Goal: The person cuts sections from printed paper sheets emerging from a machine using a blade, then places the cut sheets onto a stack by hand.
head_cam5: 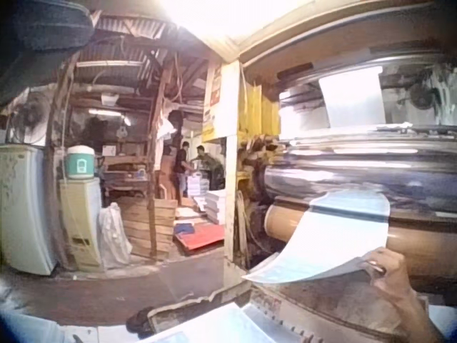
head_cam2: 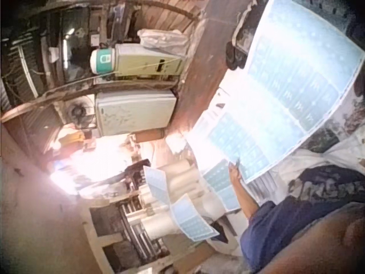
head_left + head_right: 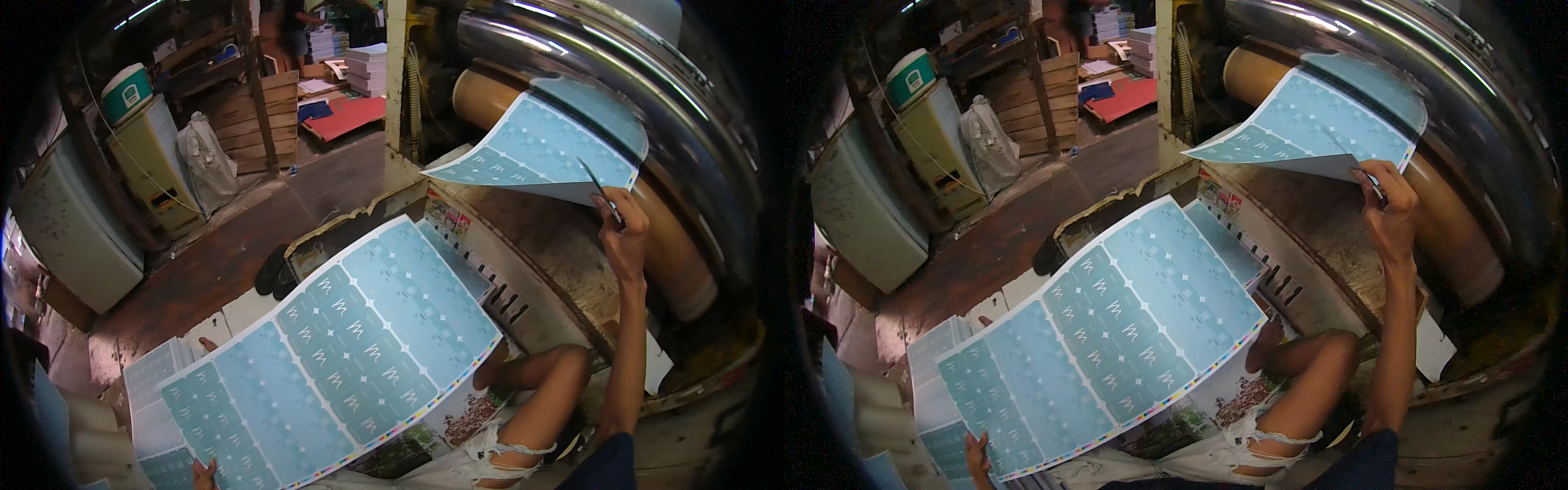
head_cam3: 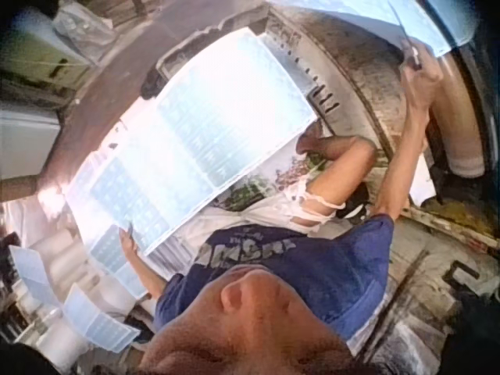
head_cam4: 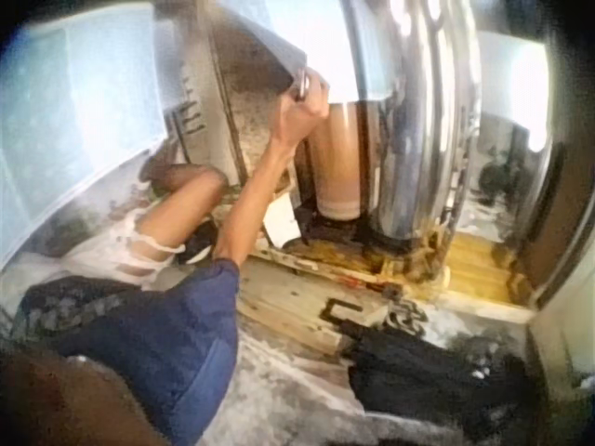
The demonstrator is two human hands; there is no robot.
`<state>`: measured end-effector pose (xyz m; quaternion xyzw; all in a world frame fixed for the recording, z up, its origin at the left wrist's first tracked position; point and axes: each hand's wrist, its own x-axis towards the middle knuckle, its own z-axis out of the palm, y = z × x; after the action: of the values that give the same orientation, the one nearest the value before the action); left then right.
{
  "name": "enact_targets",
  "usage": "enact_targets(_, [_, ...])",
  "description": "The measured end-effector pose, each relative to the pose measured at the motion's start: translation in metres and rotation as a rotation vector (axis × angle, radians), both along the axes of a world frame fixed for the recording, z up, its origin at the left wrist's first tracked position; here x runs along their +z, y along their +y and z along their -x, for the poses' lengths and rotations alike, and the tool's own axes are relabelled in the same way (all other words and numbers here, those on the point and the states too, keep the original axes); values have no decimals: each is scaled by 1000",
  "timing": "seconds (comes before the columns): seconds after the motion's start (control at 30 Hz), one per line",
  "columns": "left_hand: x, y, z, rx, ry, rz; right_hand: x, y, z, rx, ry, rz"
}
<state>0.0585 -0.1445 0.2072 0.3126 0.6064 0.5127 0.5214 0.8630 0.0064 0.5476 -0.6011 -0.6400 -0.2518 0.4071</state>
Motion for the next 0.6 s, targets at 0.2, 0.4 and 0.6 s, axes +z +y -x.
enact_targets(0.2, [-145, 37, 61, 61, -55, 105, -162, -71, 163, 7, -85, 159])
enact_targets(0.4, [-207, 89, 63, 13, 44, 0, -194, -97, 226, 98, 57, 236])
enact_targets(0.6, [-207, 111, 28, -102, -74, -130, -204, -131, 256, 158, 149, 352])
